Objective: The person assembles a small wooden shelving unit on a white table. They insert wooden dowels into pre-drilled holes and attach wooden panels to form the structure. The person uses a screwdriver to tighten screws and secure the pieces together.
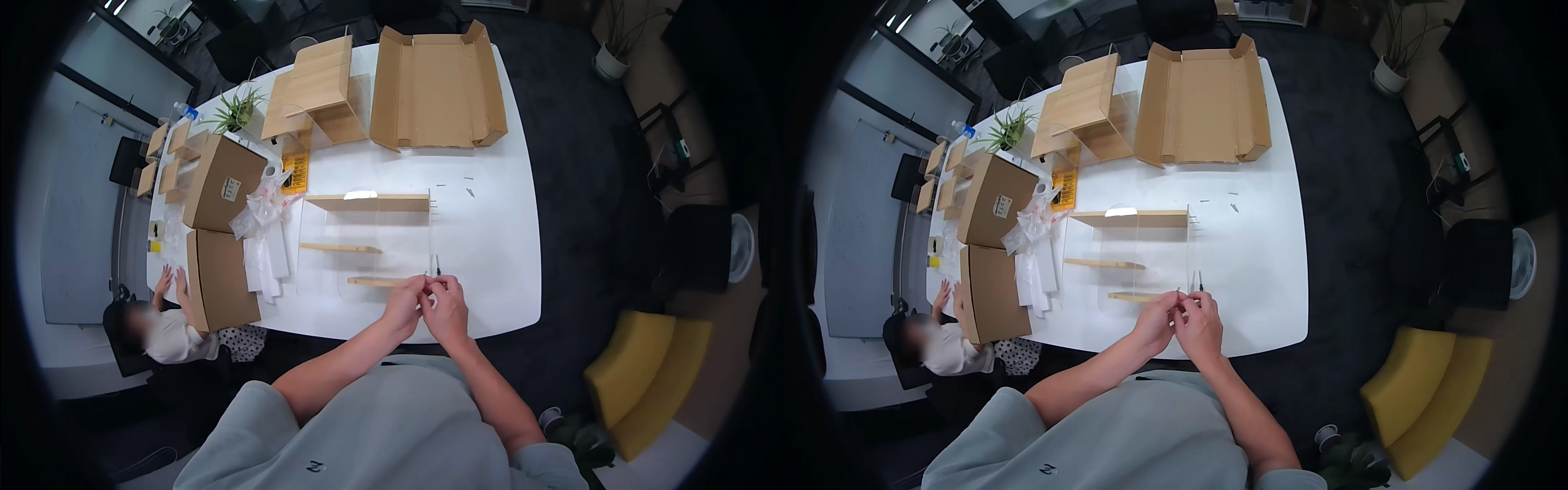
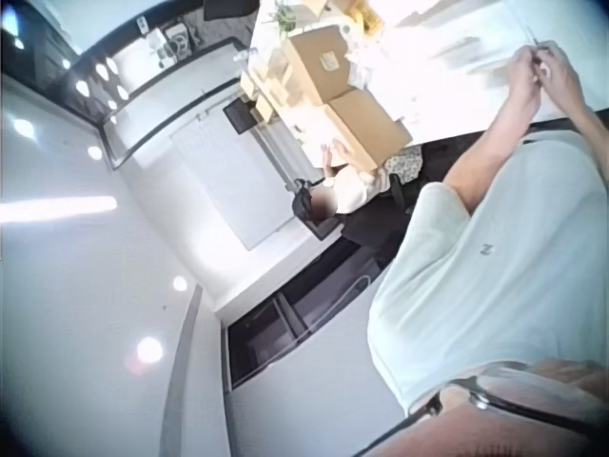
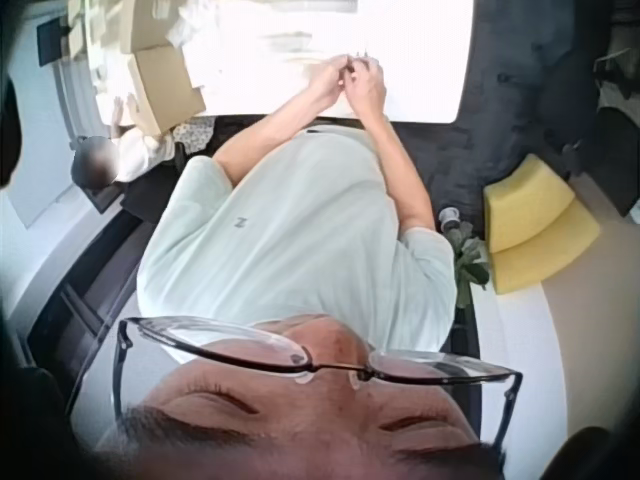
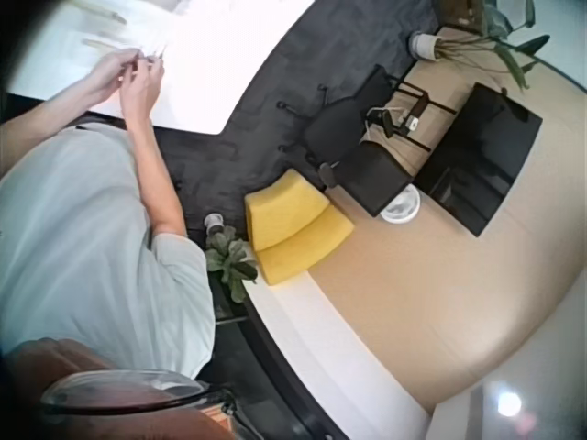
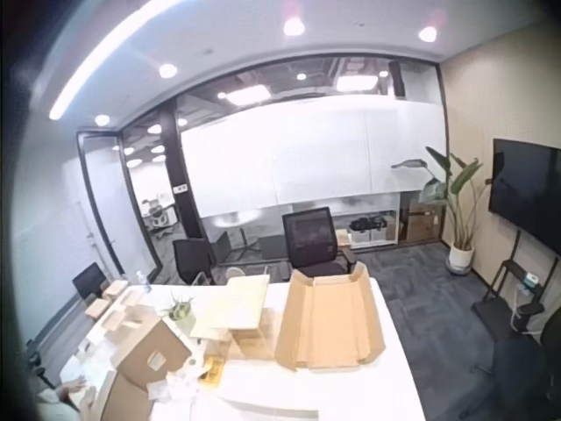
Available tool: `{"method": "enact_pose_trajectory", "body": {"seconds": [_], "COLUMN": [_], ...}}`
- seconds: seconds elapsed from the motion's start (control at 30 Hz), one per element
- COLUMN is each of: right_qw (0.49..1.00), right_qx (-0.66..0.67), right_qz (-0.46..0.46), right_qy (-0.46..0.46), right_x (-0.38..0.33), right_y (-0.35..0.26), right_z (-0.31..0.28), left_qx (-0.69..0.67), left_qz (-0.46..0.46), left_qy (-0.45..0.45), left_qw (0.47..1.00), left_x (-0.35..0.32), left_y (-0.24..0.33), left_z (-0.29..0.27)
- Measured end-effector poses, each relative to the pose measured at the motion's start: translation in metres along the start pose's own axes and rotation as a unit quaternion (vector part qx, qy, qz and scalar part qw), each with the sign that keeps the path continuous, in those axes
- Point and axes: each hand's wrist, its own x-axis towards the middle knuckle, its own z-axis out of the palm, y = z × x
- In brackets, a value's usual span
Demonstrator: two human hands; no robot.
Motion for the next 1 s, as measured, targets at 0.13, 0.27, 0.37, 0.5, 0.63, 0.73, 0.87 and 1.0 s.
{"method": "enact_pose_trajectory", "body": {"seconds": [0.13,0.27,0.37,0.5,0.63,0.73,0.87,1.0], "right_qw": [0.999,0.997,0.991,0.985,0.979,0.976,0.97,0.97], "right_qx": [0.015,0.063,0.097,0.068,-0.066,-0.121,-0.152,-0.188], "right_qz": [-0.011,0.018,0.042,0.153,0.192,0.178,0.19,0.15], "right_qy": [0.028,0.046,0.077,0.038,-0.013,-0.013,-0.018,-0.029], "right_x": [-0.003,-0.006,-0.005,-0.006,-0.006,0.004,0.027,0.042], "right_y": [0.011,0.015,0.034,0.09,0.176,0.208,0.2,0.185], "right_z": [0.001,0.009,0.004,-0.012,-0.002,0.004,0.015,0.031], "left_qx": [-0.004,0.075,0.371,0.539,0.575,0.562,0.6,0.634], "left_qz": [0.004,0.038,0.257,0.357,0.183,0.168,0.17,0.163], "left_qy": [-0.039,-0.029,0.104,0.182,0.151,0.106,0.164,0.175], "left_qw": [0.999,0.996,0.886,0.741,0.783,0.803,0.764,0.735], "left_x": [0.012,0.015,0.035,0.066,0.106,0.119,0.116,0.122], "left_y": [-0.016,-0.021,-0.022,-0.008,0.003,0.007,0.0,-0.004], "left_z": [0.007,0.003,-0.007,-0.01,-0.014,-0.003,0.018,0.014]}}
